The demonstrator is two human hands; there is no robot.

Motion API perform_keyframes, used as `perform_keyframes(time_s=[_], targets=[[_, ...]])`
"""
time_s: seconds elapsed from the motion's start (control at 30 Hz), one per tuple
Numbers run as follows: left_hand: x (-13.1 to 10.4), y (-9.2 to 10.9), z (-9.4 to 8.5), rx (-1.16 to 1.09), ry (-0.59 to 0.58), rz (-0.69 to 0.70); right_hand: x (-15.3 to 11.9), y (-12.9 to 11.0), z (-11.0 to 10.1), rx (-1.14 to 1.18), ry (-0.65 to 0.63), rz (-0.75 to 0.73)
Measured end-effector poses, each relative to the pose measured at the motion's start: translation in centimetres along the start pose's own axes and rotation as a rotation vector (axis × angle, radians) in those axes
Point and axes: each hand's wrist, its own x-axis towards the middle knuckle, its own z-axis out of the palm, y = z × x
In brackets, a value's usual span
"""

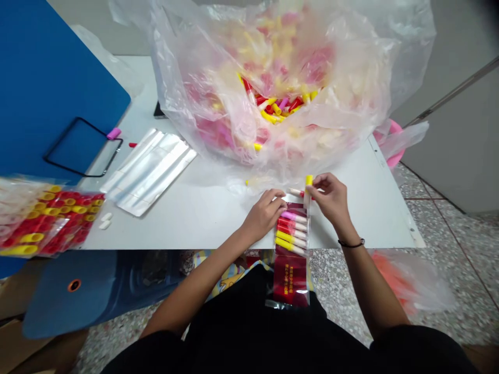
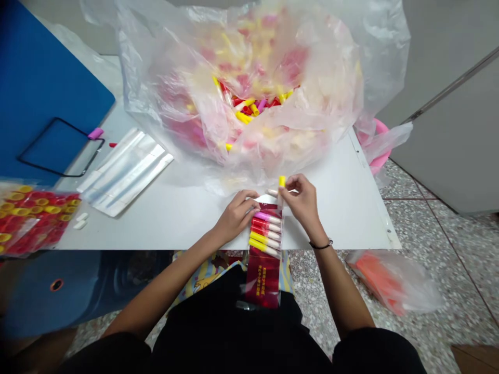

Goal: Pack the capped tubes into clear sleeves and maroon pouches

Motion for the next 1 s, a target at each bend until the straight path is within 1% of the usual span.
perform_keyframes(time_s=[0.03,0.07,0.1,0.13,0.23,0.3,0.37,0.4,0.43,0.5,0.53,0.57,0.67,0.8,0.9,1.0], targets=[[0.0,-0.2,0.2,0.001,-0.007,-0.008,0.3,0.4,-0.5,-0.051,0.066,-0.026],[-0.1,-0.4,0.4,0.006,-0.017,-0.015,0.7,0.8,-1.0,-0.126,0.104,-0.060],[-0.2,-0.6,0.6,0.019,-0.028,-0.020,1.0,1.4,-1.6,-0.219,0.112,-0.099],[-0.3,-0.7,0.7,0.037,-0.035,-0.026,1.2,1.9,-2.1,-0.317,0.091,-0.136],[-0.4,-1.1,1.0,0.066,-0.053,-0.043,1.3,3.2,-2.8,-0.541,-0.059,-0.229],[-0.4,-1.3,1.0,0.022,-0.082,-0.043,0.7,3.1,-2.5,-0.586,-0.102,-0.295],[-0.3,-1.4,0.9,-0.056,-0.128,-0.034,-0.5,2.2,-1.6,-0.513,-0.104,-0.361],[-0.3,-1.4,0.8,-0.096,-0.152,-0.031,-1.1,1.6,-1.0,-0.444,-0.149,-0.371],[-0.2,-1.5,0.7,-0.133,-0.174,-0.029,-1.7,0.9,-0.5,-0.373,-0.239,-0.357],[-0.2,-1.6,0.4,-0.193,-0.198,-0.034,-2.7,-0.2,0.6,-0.268,-0.461,-0.261],[-0.1,-1.6,0.3,-0.217,-0.198,-0.040,-3.0,-0.6,1.0,-0.235,-0.545,-0.197],[-0.1,-1.6,0.2,-0.236,-0.194,-0.049,-3.2,-0.8,1.3,-0.206,-0.596,-0.135],[-0.1,-1.4,0.0,-0.256,-0.187,-0.087,-3.2,-0.8,1.6,-0.106,-0.631,-0.012],[-0.2,-0.9,0.1,-0.239,-0.206,-0.130,-3.3,-0.7,1.5,-0.037,-0.673,0.080],[-0.5,-0.6,0.5,-0.210,-0.177,-0.148,-3.5,-0.7,1.3,-0.036,-0.695,0.097],[-0.8,-0.4,1.1,-0.160,-0.139,-0.161,-3.6,-0.5,1.0,-0.021,-0.680,0.086]])
